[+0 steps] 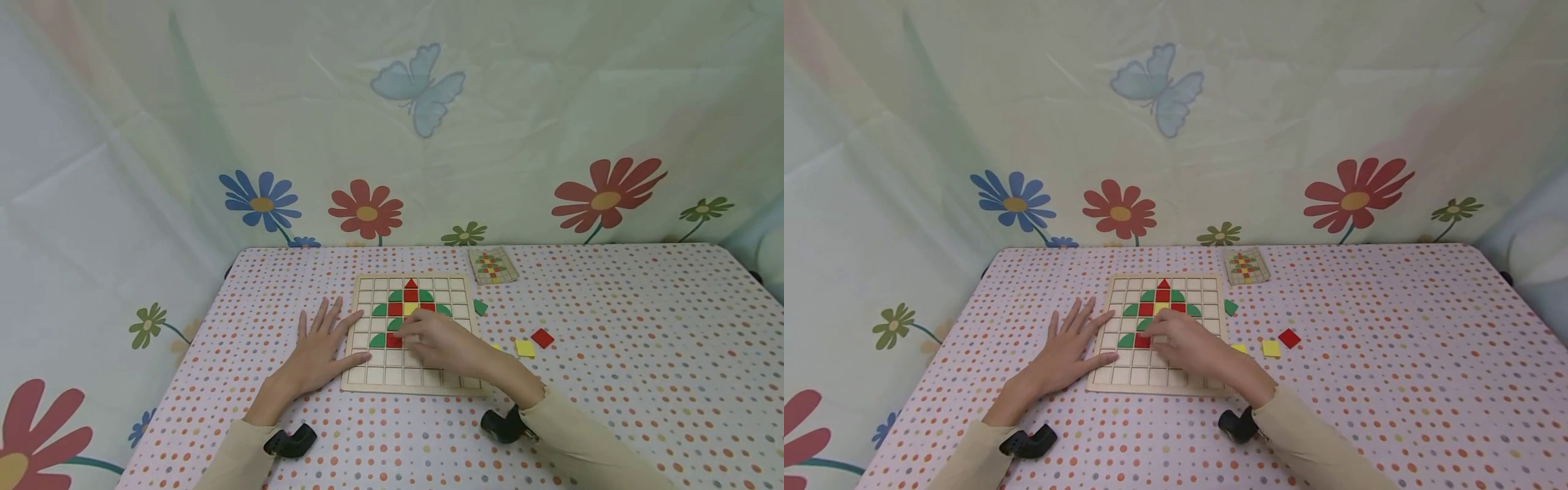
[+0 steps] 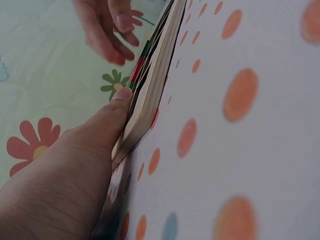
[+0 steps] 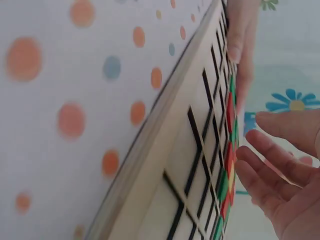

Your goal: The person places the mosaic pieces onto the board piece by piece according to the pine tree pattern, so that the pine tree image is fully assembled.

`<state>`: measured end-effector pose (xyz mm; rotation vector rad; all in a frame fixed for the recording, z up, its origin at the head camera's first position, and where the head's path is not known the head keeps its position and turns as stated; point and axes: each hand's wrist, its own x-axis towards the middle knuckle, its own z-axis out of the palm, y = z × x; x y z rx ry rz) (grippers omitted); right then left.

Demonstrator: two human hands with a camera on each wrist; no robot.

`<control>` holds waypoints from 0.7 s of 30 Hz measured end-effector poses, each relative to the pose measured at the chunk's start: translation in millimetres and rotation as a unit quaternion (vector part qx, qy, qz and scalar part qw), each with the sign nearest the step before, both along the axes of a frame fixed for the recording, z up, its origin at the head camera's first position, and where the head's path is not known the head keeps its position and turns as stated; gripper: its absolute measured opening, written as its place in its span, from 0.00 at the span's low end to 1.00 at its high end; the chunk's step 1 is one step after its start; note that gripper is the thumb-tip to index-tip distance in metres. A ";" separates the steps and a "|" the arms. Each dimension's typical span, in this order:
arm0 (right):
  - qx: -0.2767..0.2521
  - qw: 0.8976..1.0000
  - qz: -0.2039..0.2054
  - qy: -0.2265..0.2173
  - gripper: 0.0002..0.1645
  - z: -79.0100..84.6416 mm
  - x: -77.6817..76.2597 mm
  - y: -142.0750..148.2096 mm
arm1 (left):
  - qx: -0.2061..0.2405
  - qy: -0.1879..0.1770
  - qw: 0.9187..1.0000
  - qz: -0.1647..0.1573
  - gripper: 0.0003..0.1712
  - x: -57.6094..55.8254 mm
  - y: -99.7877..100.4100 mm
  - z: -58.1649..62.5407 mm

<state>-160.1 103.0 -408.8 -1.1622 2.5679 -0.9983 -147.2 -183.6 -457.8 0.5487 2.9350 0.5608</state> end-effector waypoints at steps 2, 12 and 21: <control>-0.003 1.000 -0.008 -0.010 0.14 3.5 3.5 12.2 | 0.000 -0.001 1.000 -0.001 0.50 0.0 0.2 0.0; 0.018 0.996 -0.089 -0.022 0.17 13.5 17.6 85.4 | -0.004 0.002 1.000 0.001 0.51 -0.7 1.3 -0.5; 0.061 0.990 -0.124 -0.032 0.19 6.0 32.0 117.5 | -0.001 0.005 1.000 0.000 0.50 0.5 0.8 -1.2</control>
